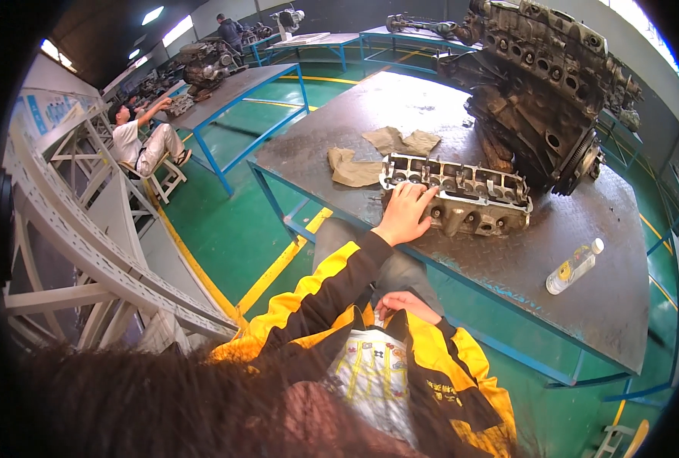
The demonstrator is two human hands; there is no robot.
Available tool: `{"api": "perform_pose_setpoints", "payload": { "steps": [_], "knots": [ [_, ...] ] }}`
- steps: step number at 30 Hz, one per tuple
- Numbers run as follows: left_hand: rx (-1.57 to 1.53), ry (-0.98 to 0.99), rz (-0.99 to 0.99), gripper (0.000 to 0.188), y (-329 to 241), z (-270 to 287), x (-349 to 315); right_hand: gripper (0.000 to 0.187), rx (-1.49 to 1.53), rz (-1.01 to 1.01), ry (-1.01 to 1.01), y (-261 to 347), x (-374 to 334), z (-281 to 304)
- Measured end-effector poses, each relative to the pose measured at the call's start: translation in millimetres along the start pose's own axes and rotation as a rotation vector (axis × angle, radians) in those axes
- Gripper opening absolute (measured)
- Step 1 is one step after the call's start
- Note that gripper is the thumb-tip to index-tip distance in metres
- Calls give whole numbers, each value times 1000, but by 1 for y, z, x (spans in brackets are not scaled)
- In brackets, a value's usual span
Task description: The person disassembles an engine head on a workbench by hand and using a small metal rod to push out components, while seated in a workshop environment.
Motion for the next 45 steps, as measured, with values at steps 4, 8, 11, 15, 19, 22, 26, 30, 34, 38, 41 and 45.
{"api": "perform_pose_setpoints", "payload": {
  "steps": [4, 8, 11, 15, 19, 22, 26, 30, 34, 38, 41, 45],
  "knots": [
    [-43, -16, 0, 66, 2, 1, -2, 33, 0, -34, -46, -19, 30, 3],
    [-45, -42, -17, 62, 2, 0, -3, 31, 71, -87, -111, -31, 28, 18],
    [-61, -57, -36, 60, -1, -2, -1, 30, 134, 14, -179, -40, 21, 33],
    [-48, -73, -40, 60, 1, 1, -6, 33, 103, 23, -252, -39, 16, 37],
    [-40, -89, -63, 60, 2, 2, -7, 33, 99, 42, -229, -34, 16, 39],
    [-52, -66, -62, 61, 5, 1, -5, 33, 86, 64, -232, -32, 20, 39],
    [-67, -107, -87, 58, -1, 2, -4, 31, 165, 53, -248, -58, 26, 46],
    [-67, -107, -56, 60, 3, 0, -6, 32, 225, 74, -327, -67, 19, 59],
    [-44, -123, -50, 59, 3, 3, -14, 35, 219, 19, -321, -84, 22, 62],
    [-60, -225, -97, 54, 9, 18, -13, 31, 283, 66, -307, -92, 39, 82],
    [-86, -261, -120, 43, 5, 8, -11, 30, 383, 43, -323, -126, 40, 108],
    [68, -215, -146, 51, 6, -18, -7, 32, 360, 38, -406, -143, 21, 134]
  ]
}}
Point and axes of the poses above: each hand's wrist, its own x-axis towards the middle knuckle, its own z-axis out of the back of the hand, y = z × x, the point moved 6 cm from there along x, towards the middle knuckle, and after that the axes turned 11 degrees about -x, right-handed, at the moved point
